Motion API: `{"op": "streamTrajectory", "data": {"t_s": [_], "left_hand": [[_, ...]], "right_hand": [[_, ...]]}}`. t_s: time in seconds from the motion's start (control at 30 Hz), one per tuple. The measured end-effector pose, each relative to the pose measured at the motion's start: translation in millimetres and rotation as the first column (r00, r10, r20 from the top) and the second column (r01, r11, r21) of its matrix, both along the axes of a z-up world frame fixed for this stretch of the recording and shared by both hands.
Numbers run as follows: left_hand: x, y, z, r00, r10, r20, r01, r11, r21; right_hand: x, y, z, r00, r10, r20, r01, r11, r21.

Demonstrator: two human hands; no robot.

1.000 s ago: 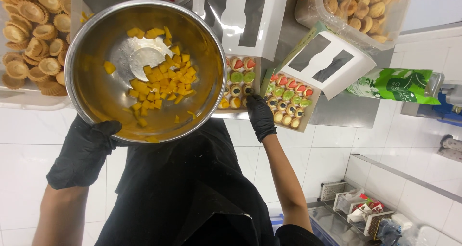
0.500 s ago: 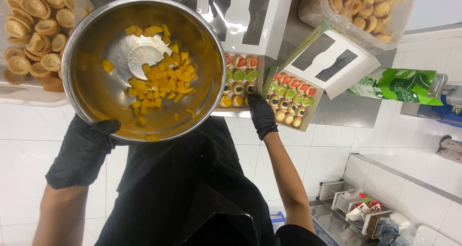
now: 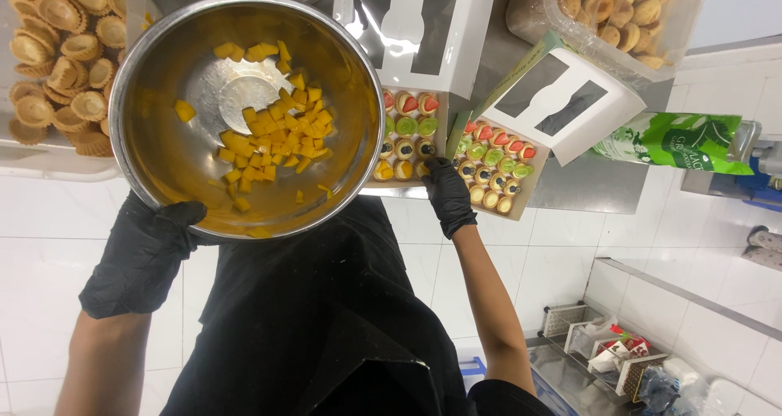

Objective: Decorating small tarts with strawberries and mango chunks in a bakery production area.

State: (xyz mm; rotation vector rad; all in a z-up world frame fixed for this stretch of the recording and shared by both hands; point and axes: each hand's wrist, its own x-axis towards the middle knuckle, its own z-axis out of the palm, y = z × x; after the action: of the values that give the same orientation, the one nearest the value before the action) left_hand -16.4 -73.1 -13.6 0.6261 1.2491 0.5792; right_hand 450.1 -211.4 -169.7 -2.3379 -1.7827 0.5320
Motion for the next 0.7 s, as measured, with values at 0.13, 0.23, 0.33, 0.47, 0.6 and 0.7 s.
{"op": "streamTrajectory", "data": {"t_s": [0.13,0.23,0.33,0.47,0.6,0.7], "left_hand": [[1,-1,5,0.999,-0.029,-0.032,0.029,0.999,0.012],[6,1,16,0.999,0.013,0.044,-0.013,1.000,0.003],[5,0,14,0.995,0.017,0.098,-0.019,1.000,0.024],[8,4,18,0.990,0.015,0.137,-0.019,0.999,0.027],[6,3,17,0.984,0.001,0.177,-0.008,0.999,0.036],[8,3,20,0.983,-0.004,0.184,-0.004,0.999,0.047]], "right_hand": [[0,3,9,1.000,-0.009,-0.018,0.009,0.999,-0.034],[3,7,28,0.996,-0.048,-0.073,0.046,0.998,-0.032],[5,9,49,0.982,-0.120,-0.147,0.115,0.993,-0.041],[7,15,54,0.996,0.052,-0.075,-0.053,0.999,-0.009],[9,24,52,0.972,0.235,0.004,-0.235,0.972,-0.020],[20,28,38,0.933,0.353,0.067,-0.355,0.935,0.006]]}}
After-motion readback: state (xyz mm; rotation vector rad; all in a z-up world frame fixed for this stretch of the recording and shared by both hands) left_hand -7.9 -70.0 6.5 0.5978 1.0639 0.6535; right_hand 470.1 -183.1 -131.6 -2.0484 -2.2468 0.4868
